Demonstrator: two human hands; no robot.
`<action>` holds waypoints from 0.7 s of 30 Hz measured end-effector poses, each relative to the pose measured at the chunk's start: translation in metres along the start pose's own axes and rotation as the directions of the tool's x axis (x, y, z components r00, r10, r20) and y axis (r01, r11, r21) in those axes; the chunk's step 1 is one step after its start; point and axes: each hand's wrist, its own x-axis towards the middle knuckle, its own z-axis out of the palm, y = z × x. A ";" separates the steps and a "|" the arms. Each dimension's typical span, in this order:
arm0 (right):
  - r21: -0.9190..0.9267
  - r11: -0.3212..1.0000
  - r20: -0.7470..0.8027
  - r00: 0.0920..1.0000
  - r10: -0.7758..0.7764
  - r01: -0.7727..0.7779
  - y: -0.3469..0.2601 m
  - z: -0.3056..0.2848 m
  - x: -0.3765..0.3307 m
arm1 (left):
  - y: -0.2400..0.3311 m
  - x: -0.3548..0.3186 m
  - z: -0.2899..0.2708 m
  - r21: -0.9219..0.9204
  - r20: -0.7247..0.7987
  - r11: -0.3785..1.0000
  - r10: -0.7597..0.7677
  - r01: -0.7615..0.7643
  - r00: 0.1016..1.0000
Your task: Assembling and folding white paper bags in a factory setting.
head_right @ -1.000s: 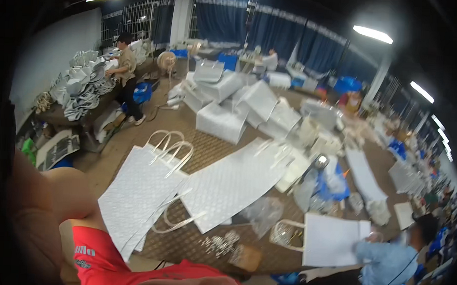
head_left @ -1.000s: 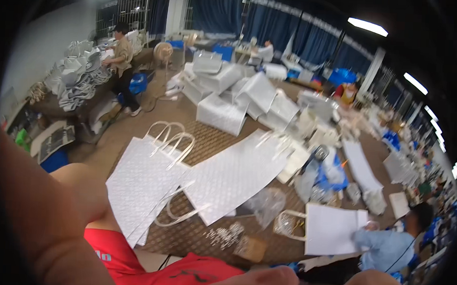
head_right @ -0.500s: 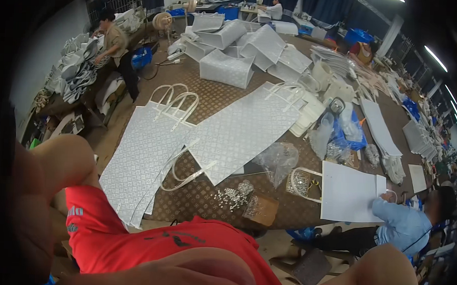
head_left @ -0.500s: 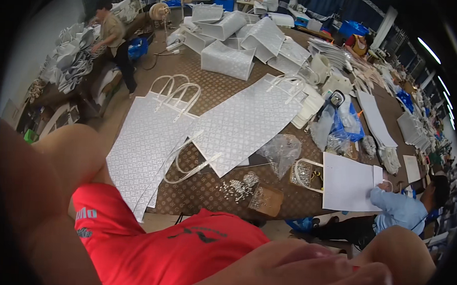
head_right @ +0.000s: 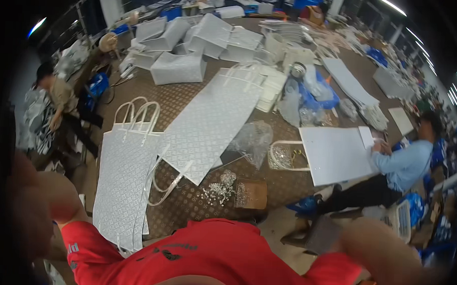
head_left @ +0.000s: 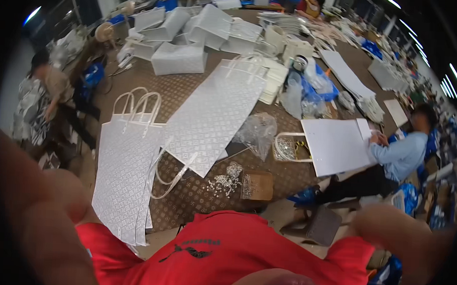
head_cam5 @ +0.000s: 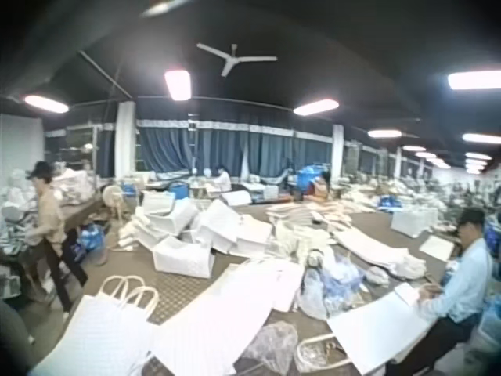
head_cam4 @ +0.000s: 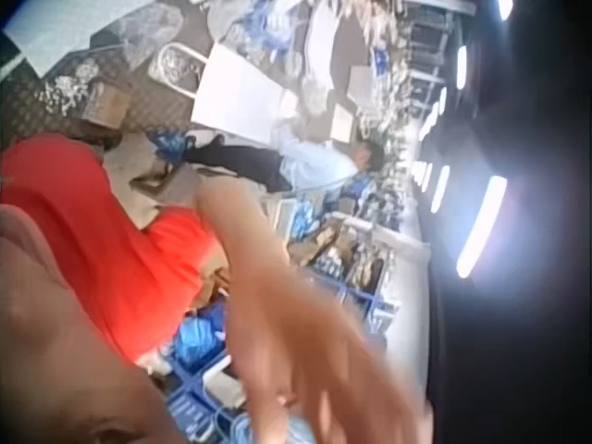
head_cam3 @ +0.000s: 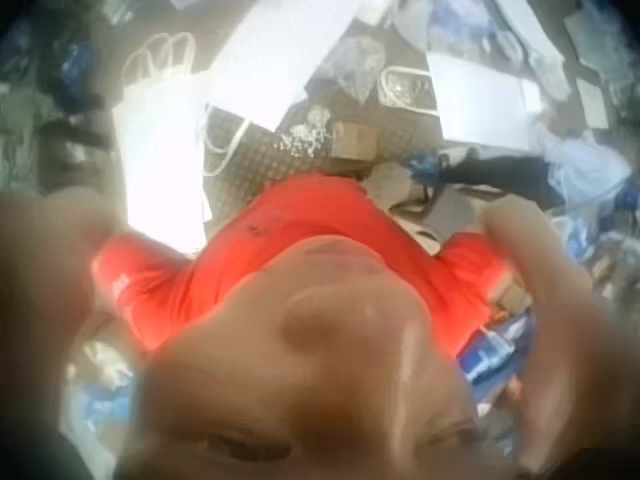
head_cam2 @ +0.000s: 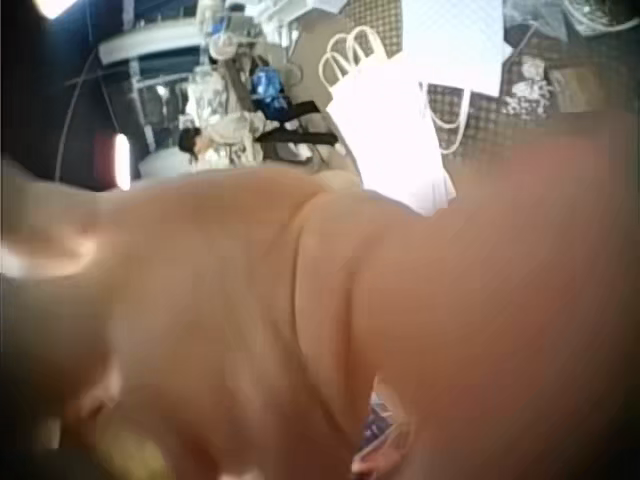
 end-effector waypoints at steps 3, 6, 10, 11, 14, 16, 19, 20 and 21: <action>-0.056 0.997 -0.024 0.998 -0.055 0.054 0.021 0.002 -0.005 | 0.017 -0.012 0.015 0.012 0.032 1.000 0.001 -0.001 0.999; -0.018 0.560 0.029 0.559 0.828 -0.828 0.135 0.022 -0.143 | 0.037 -0.019 0.038 -0.049 0.066 0.999 -0.002 0.005 0.998; -0.781 0.278 0.090 0.340 0.936 -0.559 0.230 0.019 -0.368 | 0.056 -0.029 0.052 -0.073 0.106 0.997 -0.005 0.013 0.994; -0.833 0.201 0.066 0.267 0.961 -0.516 0.228 0.028 -0.388 | 0.060 -0.031 0.052 -0.059 0.108 0.998 -0.013 0.019 0.994; -0.800 0.118 0.037 0.148 0.988 -0.588 0.216 0.048 -0.414 | 0.070 -0.033 0.054 -0.009 0.086 0.999 -0.036 0.037 0.996; -0.819 0.135 0.046 0.170 0.984 -0.558 0.219 0.053 -0.429 | 0.078 -0.027 0.066 0.034 0.031 0.998 -0.062 0.061 0.998; -0.723 0.127 0.000 0.184 0.983 -0.679 0.218 0.043 -0.452 | 0.085 -0.017 0.082 0.108 -0.032 0.991 -0.081 0.084 0.996; -0.724 0.142 0.023 0.181 0.983 -0.675 0.234 0.045 -0.449 | 0.084 -0.017 0.084 0.137 -0.030 0.987 -0.076 0.079 0.997; -0.693 0.203 -0.019 0.300 0.954 -0.692 0.245 0.038 -0.452 | 0.087 -0.021 0.081 0.150 -0.003 0.987 -0.066 0.066 0.998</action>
